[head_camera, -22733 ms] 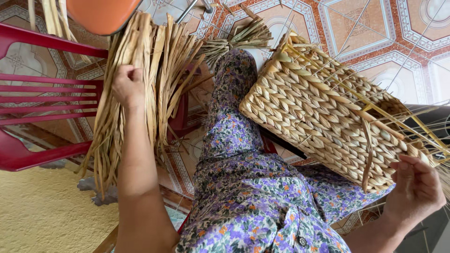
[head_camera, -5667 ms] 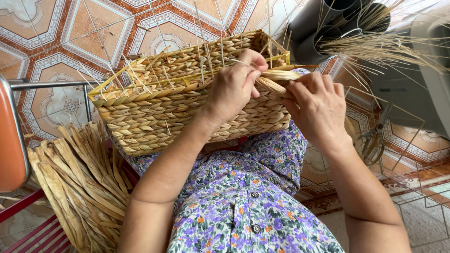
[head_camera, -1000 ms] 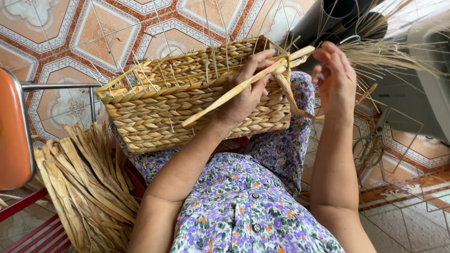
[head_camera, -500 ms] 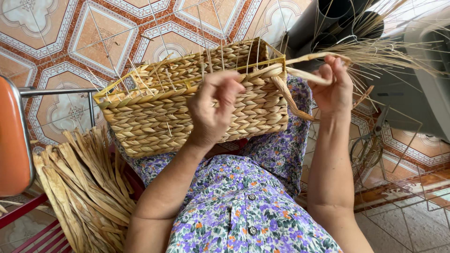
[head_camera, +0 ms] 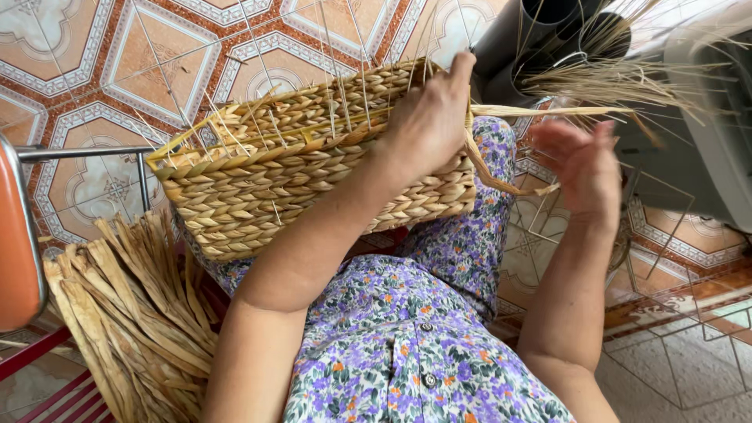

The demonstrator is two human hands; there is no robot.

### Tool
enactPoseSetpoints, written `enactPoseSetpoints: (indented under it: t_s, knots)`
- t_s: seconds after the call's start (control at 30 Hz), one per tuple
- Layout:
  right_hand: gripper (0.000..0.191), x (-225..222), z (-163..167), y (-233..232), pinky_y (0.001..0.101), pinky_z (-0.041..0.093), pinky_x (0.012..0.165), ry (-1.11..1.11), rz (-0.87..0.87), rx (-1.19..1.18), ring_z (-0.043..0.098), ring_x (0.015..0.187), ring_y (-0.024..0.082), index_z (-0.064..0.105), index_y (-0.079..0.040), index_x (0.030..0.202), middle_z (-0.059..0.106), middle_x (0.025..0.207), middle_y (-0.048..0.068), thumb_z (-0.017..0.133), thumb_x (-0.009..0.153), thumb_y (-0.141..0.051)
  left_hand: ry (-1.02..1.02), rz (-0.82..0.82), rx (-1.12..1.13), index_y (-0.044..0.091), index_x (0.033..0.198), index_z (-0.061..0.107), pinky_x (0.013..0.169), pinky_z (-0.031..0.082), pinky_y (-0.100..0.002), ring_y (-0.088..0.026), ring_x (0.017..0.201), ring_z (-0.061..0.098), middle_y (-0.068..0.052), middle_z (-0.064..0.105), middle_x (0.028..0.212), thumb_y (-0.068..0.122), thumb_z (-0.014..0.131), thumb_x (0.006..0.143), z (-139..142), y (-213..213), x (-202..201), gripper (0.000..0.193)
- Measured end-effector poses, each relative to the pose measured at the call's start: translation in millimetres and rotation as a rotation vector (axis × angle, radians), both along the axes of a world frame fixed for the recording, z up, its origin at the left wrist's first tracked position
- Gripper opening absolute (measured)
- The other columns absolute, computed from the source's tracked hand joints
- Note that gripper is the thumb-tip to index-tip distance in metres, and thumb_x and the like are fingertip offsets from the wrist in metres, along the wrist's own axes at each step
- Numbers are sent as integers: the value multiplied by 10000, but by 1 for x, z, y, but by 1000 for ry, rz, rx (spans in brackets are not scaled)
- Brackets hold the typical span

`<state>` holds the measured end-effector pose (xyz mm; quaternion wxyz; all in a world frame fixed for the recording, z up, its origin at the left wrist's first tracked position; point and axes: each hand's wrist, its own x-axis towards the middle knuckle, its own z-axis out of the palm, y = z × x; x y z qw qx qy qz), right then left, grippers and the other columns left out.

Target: The person weaves a rectangular basket using dried palm leaves. They interlace the leaves through a pre-formed frame, pulling and tightening each strand by hand to build up the basket walls.

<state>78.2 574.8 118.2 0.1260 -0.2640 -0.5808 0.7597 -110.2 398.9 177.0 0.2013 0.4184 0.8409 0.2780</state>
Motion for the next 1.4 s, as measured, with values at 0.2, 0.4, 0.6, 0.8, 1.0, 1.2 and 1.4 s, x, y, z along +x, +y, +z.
enactPoseSetpoints:
  t_s: [0.2, 0.4, 0.6, 0.8, 1.0, 1.2, 1.4]
  knots:
    - [358, -24, 44, -38, 297, 576, 853, -90, 482, 401, 694, 986, 151, 712, -84, 1197, 746, 1091, 60, 725, 942, -335, -384, 82, -89, -39, 1318, 409, 377, 528, -229, -160, 451, 681, -147, 662, 809, -110, 400, 909, 8, 15, -15, 415]
    - [146, -35, 77, -8, 341, 510, 655, 0, 380, 1245, 630, 746, 174, 757, -76, 1120, 670, 890, 59, 789, 992, -136, -624, 163, 60, 18, 1249, 482, 357, 568, -218, -113, 492, 716, -99, 696, 897, -39, 424, 928, 19, 4, -17, 331]
    - [48, -81, 62, 5, 358, 529, 737, 54, 312, 1427, 675, 815, 188, 764, -89, 1040, 702, 960, 46, 795, 1025, -123, -590, 178, 12, 55, 1187, 502, 393, 550, -243, -115, 500, 699, -51, 725, 892, 177, 617, 957, 14, 7, -18, 285]
    - [63, -111, 32, -25, 365, 535, 773, -70, 214, 1055, 671, 883, 213, 756, -95, 1044, 697, 978, 41, 775, 984, -93, -36, 215, 148, 102, 1046, 544, 470, 535, -290, -123, 581, 688, -22, 715, 740, 203, 764, 868, -11, 22, -1, 301]
    - [151, -68, 18, -42, 327, 532, 938, 200, -220, 1045, 628, 1072, 185, 721, -16, 1154, 668, 1145, 89, 706, 1007, 16, -39, 257, 194, 104, 1028, 565, 408, 516, -298, -122, 531, 653, -17, 681, 695, 103, 682, 936, -1, 14, -3, 148]
    - [312, -33, -12, -64, 274, 543, 907, 44, -59, 310, 647, 1053, 140, 668, 11, 1336, 690, 1234, 116, 662, 1070, -151, 79, 238, 464, 101, 1001, 600, 526, 563, -218, -51, 631, 679, 0, 711, 790, 136, 752, 934, 68, -64, -20, 169]
    - [826, -20, 2, -62, 412, 473, 1196, 310, 78, -219, 550, 1429, 257, 437, -33, 1570, 510, 1554, 165, 694, 957, -523, -109, -93, 839, 76, 1060, 545, 622, 478, -191, -64, 729, 573, -8, 601, 932, 18, 667, 1040, 136, -193, 1, 137]
